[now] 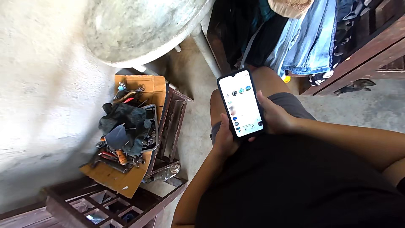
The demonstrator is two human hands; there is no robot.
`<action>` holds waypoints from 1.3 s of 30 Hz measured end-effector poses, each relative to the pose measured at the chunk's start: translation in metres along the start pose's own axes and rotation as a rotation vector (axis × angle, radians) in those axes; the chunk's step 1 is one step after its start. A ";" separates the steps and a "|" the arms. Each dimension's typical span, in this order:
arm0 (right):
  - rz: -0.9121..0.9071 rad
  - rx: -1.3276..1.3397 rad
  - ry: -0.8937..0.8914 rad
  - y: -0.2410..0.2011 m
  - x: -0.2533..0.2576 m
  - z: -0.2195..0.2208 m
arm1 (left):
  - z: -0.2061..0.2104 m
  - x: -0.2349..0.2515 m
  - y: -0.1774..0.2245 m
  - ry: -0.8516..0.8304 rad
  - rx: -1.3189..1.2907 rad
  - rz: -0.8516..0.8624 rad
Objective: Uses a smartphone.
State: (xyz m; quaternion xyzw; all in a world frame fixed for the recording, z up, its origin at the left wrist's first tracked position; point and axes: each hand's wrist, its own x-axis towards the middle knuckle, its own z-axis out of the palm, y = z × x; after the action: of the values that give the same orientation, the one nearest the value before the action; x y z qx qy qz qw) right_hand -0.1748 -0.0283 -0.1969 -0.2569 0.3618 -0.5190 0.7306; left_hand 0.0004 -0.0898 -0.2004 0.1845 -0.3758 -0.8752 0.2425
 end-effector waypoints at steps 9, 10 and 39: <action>-0.286 -1.146 0.266 -0.040 0.023 -0.072 | -0.002 -0.001 -0.006 0.015 -0.123 -0.015; -0.262 -1.267 0.345 -0.044 0.033 -0.091 | -0.003 -0.001 -0.006 0.020 -0.132 -0.015; 0.263 -1.003 0.654 -0.011 0.157 -0.271 | -0.014 0.005 -0.004 0.085 -0.066 -0.038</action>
State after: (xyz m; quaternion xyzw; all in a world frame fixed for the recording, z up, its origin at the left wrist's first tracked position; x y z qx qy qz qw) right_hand -0.3653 -0.1806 -0.3940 -0.3500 0.7962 -0.2429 0.4295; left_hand 0.0024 -0.0982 -0.2136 0.2205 -0.3326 -0.8829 0.2476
